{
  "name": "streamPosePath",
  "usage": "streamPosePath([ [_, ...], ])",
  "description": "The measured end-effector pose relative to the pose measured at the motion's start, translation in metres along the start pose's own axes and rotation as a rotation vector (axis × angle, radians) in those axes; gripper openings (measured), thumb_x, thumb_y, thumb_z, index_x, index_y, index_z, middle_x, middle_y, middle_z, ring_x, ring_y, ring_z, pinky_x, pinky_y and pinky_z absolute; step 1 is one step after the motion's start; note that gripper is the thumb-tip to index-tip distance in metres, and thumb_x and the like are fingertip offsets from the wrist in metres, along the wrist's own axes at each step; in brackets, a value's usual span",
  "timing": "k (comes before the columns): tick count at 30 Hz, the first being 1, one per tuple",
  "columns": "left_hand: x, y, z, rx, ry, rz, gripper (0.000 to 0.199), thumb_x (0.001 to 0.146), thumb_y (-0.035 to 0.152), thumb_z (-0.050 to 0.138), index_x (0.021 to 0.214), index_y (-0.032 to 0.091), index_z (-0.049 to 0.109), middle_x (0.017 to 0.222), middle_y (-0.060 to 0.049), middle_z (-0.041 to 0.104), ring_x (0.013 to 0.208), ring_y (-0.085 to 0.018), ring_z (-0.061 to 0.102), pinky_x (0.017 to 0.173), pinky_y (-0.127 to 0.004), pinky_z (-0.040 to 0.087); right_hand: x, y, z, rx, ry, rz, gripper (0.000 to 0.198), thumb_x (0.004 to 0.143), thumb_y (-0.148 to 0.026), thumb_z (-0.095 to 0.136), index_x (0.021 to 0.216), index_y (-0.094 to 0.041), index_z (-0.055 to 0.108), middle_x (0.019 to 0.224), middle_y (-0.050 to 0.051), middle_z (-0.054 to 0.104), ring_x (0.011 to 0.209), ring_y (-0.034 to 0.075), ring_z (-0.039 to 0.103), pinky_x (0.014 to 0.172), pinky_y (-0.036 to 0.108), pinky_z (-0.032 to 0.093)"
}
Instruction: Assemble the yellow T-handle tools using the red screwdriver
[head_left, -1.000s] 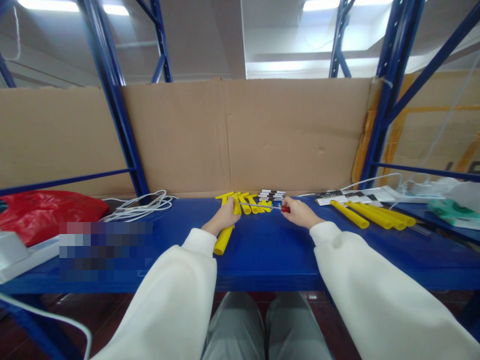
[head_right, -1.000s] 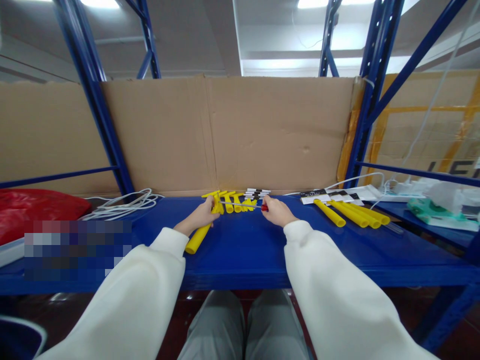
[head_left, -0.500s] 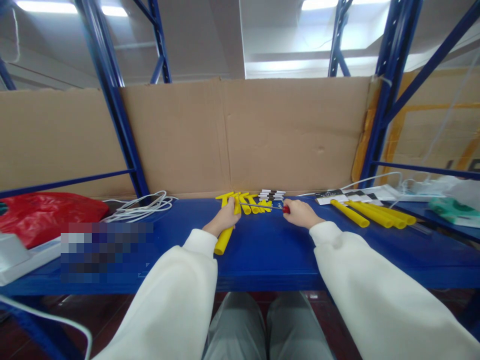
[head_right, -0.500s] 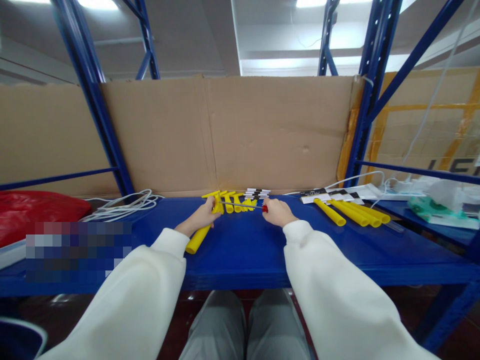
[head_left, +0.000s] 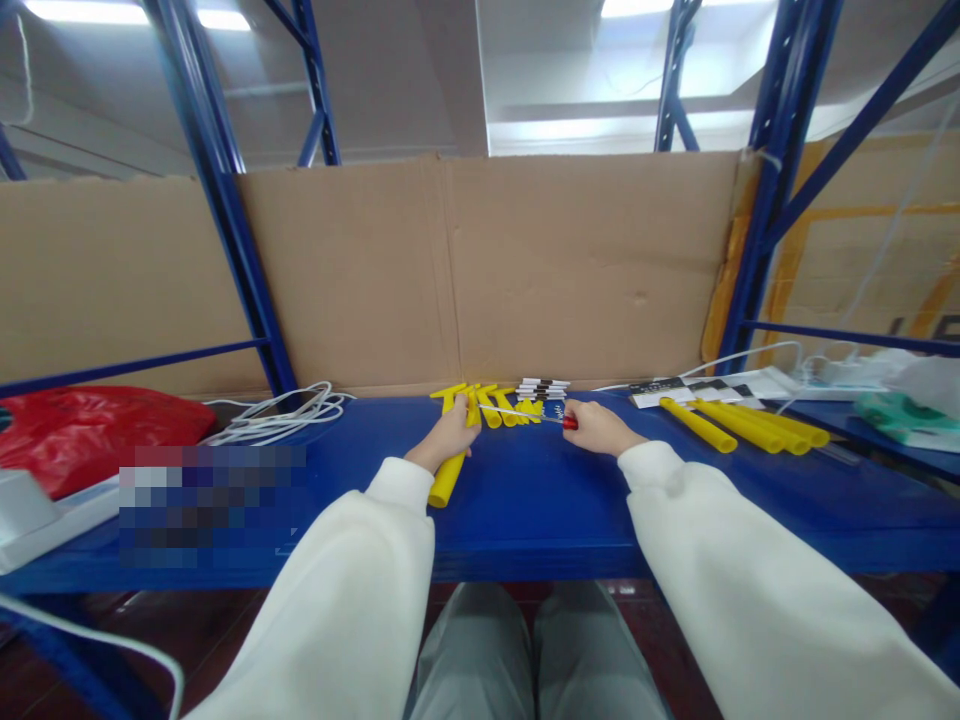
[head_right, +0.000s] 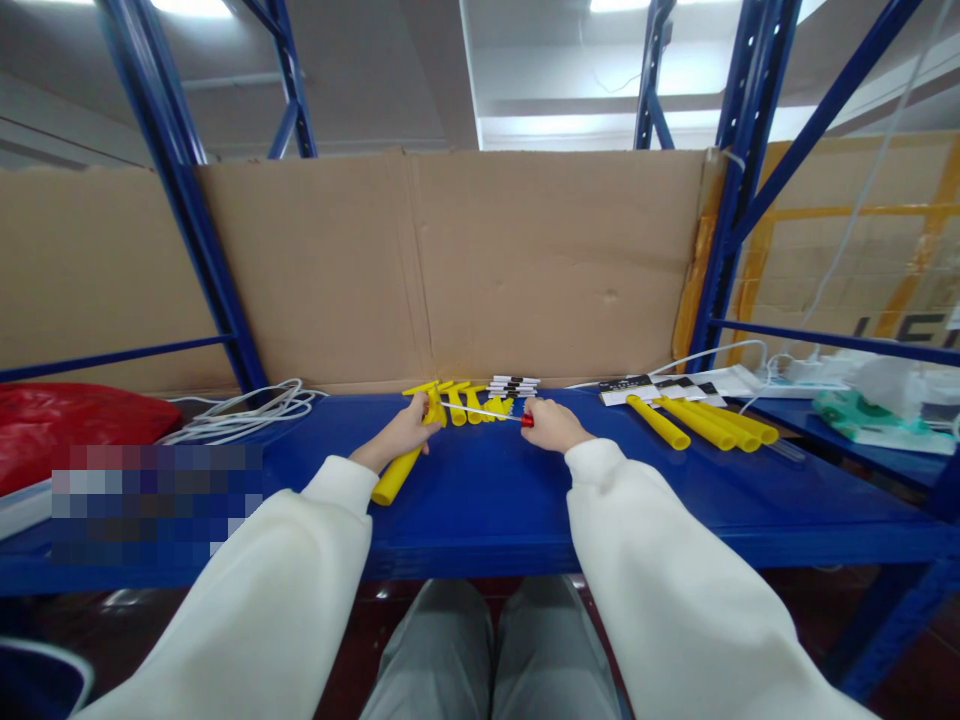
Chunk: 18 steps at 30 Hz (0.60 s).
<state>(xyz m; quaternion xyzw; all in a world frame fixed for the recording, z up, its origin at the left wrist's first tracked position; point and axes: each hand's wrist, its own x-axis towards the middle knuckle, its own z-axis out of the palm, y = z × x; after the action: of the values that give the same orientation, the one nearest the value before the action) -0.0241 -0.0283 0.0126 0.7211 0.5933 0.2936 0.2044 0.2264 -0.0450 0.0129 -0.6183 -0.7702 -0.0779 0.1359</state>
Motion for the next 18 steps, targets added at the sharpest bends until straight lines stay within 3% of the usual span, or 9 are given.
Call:
streamPosePath([
  [6,-0.0012,0.0011,-0.0004,0.012,-0.014,0.010,0.029,0.088,0.015,0.051,0.115,0.016,0.041,0.082,-0.006,0.066,0.050,-0.014,0.063,0.053,-0.026,0.055,-0.0003,-0.0021,-0.0020,-0.032,0.004,0.025,0.017,0.086,-0.024,0.051,0.088,-0.018,0.068,0.104,0.013,0.074,0.100,0.029,0.066,0.082,0.036,0.043],
  [13,0.0010,-0.0009,0.0003,-0.004,-0.018,0.009,0.032,0.086,0.016,0.054,0.115,0.017,0.040,0.083,-0.005,0.066,0.049,-0.014,0.063,0.055,-0.027,0.056,0.0006,0.0013,0.0007,-0.008,0.021,0.066,0.016,0.082,-0.022,0.058,0.095,-0.020,0.067,0.093,0.011,0.074,0.089,0.026,0.068,0.070,0.030,0.043],
  [18,0.0014,-0.0007,0.0007,0.012,-0.017,0.001,0.032,0.087,0.015,0.052,0.117,0.016,0.040,0.081,-0.005,0.066,0.050,-0.016,0.064,0.055,-0.028,0.056,0.0008,0.0006,0.0007,0.013,0.012,0.024,0.018,0.083,-0.021,0.055,0.097,-0.020,0.066,0.096,0.010,0.074,0.091,0.026,0.067,0.077,0.032,0.042],
])
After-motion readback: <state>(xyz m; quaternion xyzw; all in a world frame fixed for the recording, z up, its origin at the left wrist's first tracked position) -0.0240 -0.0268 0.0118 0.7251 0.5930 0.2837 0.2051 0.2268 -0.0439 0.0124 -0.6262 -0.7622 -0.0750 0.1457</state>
